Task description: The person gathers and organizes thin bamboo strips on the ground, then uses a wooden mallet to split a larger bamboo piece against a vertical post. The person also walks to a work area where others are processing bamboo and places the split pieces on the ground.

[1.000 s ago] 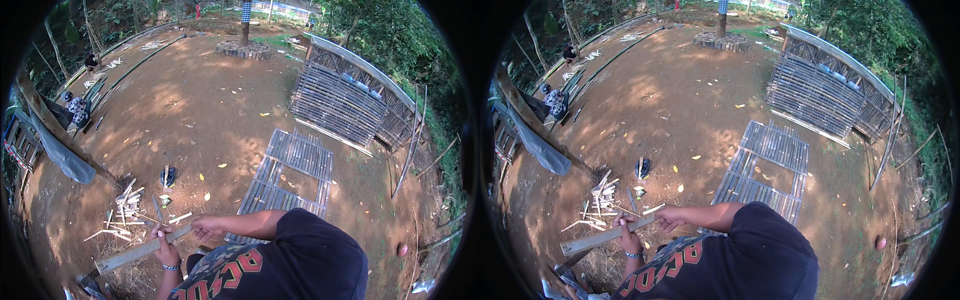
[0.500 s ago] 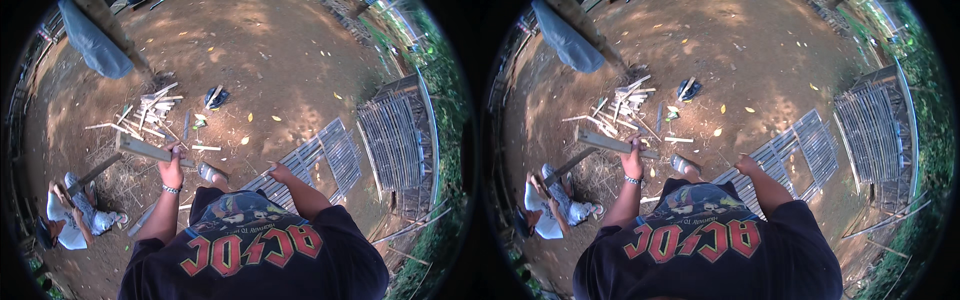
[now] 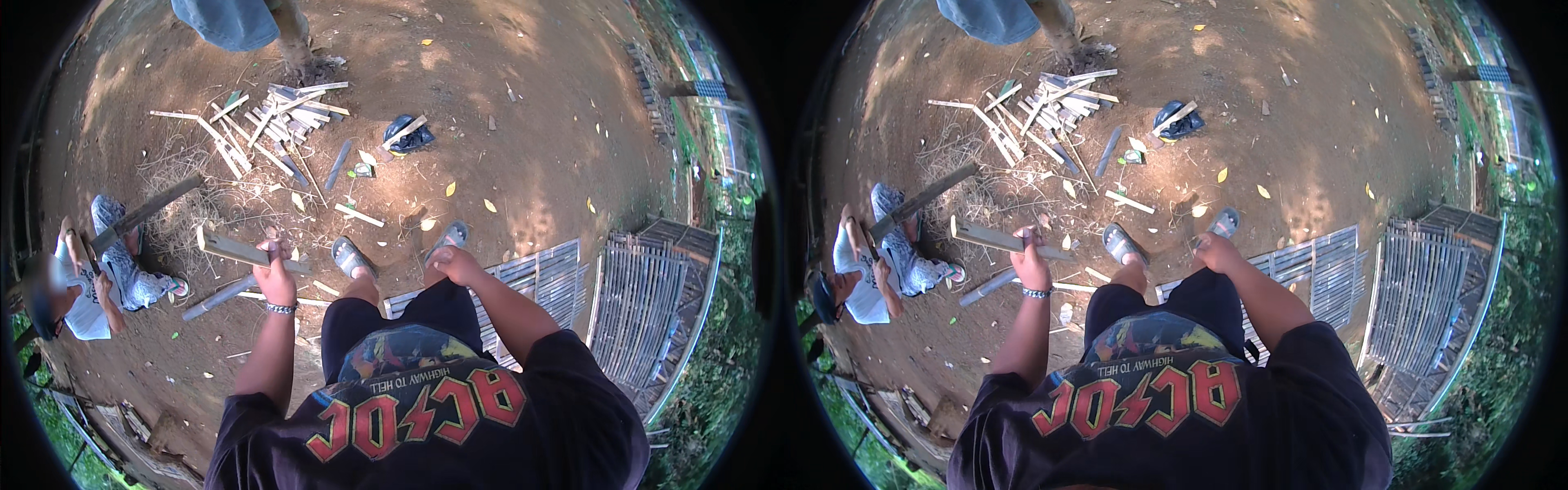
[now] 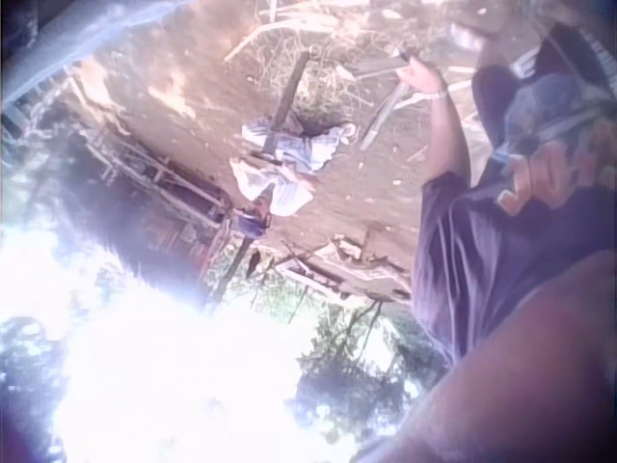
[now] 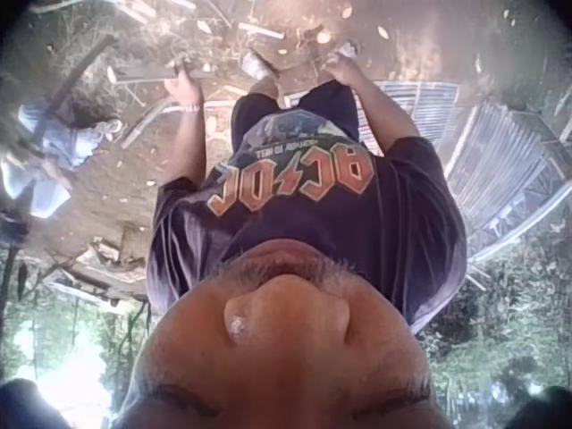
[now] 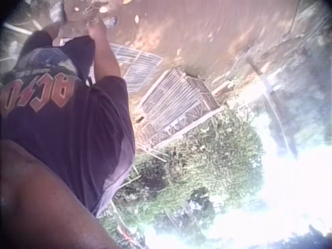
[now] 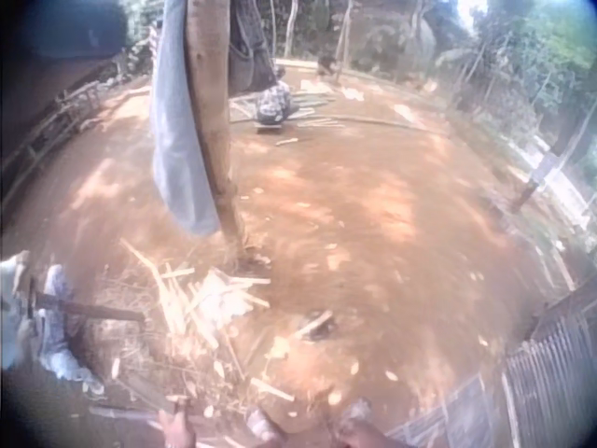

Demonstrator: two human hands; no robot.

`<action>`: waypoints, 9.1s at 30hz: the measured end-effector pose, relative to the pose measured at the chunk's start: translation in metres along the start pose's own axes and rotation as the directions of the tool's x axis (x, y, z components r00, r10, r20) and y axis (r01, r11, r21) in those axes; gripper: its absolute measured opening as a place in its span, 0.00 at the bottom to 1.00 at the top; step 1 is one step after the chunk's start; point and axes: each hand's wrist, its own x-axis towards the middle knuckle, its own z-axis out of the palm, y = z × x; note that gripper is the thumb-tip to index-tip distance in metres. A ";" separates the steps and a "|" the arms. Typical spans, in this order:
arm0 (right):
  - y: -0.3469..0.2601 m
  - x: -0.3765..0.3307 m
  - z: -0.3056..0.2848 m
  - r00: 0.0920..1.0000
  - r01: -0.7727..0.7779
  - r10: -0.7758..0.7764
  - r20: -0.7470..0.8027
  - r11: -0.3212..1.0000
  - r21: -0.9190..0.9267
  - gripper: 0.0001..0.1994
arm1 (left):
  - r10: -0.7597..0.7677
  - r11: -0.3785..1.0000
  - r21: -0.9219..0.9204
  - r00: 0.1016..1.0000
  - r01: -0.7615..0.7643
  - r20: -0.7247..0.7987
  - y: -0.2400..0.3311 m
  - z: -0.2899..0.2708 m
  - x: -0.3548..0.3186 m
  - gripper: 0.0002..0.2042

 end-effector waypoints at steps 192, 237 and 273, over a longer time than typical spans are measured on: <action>0.043 0.079 -0.193 0.914 0.067 0.140 -0.380 0.873 0.484 0.21 | -0.849 0.524 0.775 0.136 0.353 0.511 -0.139 0.271 -0.098 0.13; -0.075 -0.138 -0.264 0.651 0.290 -0.193 -0.734 0.957 0.006 0.19 | -0.391 0.788 0.205 -0.214 -0.581 0.895 0.105 0.268 -0.075 0.18; -0.093 -0.194 -0.375 0.459 0.204 -0.757 -0.466 0.600 -0.773 0.11 | -0.545 0.837 0.501 0.258 0.218 0.798 0.192 0.322 -0.104 0.08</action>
